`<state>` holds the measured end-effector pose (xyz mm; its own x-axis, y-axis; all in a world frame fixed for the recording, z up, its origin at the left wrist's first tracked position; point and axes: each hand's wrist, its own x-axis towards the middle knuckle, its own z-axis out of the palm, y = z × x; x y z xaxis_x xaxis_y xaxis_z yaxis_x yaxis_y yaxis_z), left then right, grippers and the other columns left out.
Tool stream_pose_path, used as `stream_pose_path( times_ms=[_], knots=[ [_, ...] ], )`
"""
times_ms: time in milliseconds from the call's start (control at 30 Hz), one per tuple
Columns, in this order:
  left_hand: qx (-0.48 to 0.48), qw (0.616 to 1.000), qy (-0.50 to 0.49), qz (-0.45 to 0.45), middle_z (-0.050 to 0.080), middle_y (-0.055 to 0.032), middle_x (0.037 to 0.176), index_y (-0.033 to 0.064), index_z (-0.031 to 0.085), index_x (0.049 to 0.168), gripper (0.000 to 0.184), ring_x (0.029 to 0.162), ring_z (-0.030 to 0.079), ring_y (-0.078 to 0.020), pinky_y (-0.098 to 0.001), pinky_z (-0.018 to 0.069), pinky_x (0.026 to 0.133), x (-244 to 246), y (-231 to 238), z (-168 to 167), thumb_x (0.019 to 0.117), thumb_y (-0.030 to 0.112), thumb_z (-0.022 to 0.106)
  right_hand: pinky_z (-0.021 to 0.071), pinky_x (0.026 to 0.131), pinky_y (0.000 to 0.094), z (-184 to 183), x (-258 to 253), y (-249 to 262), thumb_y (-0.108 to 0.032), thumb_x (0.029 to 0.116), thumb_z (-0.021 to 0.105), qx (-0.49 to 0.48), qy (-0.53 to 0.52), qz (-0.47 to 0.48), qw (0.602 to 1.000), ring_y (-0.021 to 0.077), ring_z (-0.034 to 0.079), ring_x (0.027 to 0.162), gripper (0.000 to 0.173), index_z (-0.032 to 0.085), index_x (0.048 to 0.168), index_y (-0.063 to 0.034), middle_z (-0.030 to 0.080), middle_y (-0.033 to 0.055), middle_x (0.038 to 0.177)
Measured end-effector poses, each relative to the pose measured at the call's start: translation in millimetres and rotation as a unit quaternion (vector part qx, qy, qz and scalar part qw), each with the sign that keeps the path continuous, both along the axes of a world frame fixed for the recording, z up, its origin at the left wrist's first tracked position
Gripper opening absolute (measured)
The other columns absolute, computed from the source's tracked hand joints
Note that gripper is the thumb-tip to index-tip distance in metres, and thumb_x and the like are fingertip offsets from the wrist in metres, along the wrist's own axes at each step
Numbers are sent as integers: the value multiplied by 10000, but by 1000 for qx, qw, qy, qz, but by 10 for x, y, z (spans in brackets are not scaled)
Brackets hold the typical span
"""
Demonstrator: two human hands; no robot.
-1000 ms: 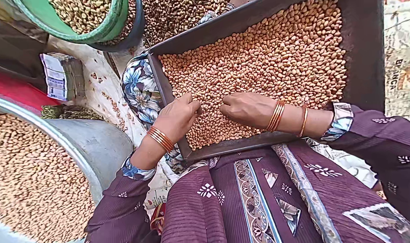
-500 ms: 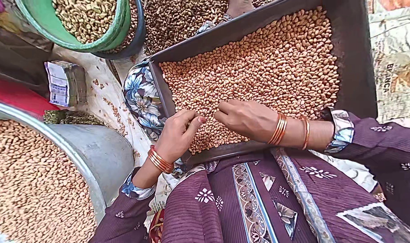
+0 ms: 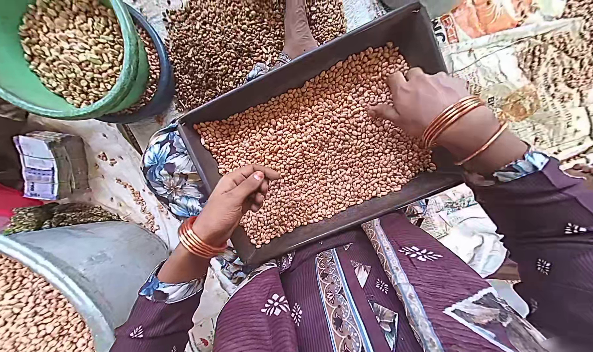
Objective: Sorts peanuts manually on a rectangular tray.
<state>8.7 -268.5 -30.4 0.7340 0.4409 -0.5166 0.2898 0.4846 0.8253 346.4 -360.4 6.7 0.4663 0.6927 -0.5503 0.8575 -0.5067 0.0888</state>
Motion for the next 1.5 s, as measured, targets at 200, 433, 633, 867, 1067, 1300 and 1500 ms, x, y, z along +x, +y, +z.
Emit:
stream_pose_path(
  times_ms=[200,433,633,867,1067,1300,1500],
  knots=[
    [315,942,81,-86,618,32,826,116,700,1127,270,593,497,-31,-185,400,536,270,161,-8,1081,200,448,553,784,625,-204,-280,-44,-613,983,577,-18,71,35,997,478,676,978,849,363,1506,21,481,304,1392],
    [513,841,30,-171,570,-9,782,94,750,1018,179,682,512,-90,-239,429,642,806,88,-116,1007,215,620,498,773,717,61,57,-162,-575,1010,561,17,23,13,1000,568,635,1033,703,483,1473,-51,577,337,1287],
    [445,887,36,-118,597,51,817,116,733,1044,198,658,485,8,-163,397,617,700,292,-93,1027,259,596,539,751,658,-175,-348,-556,-700,920,603,-27,79,-47,995,523,672,919,1099,183,1591,62,561,372,1255],
    [455,885,42,-90,651,63,909,131,733,1048,256,734,557,48,-134,445,664,732,375,93,1033,340,586,588,700,453,-214,-1039,-356,-344,937,758,90,381,122,912,275,683,824,839,308,1627,-186,404,240,1502],
    [447,890,48,-82,660,72,935,147,737,1061,249,757,579,45,-136,467,679,515,433,107,1021,356,608,550,847,589,90,-64,142,-246,1032,599,214,182,135,950,400,663,1061,392,579,1412,-153,486,213,1459],
    [534,826,-11,-182,557,-38,766,75,744,1029,125,615,466,-119,-262,400,585,871,126,-29,989,153,655,464,932,699,-134,431,463,-189,1048,553,57,48,50,996,560,562,1202,397,544,1420,-50,488,353,1388],
    [606,741,-62,-283,664,-183,981,40,735,1125,204,873,692,-339,-486,580,761,1903,78,-366,1019,156,605,503,879,675,-246,409,494,-132,1038,535,93,75,31,992,519,609,1137,372,567,1406,-90,484,308,1402]
  ],
)
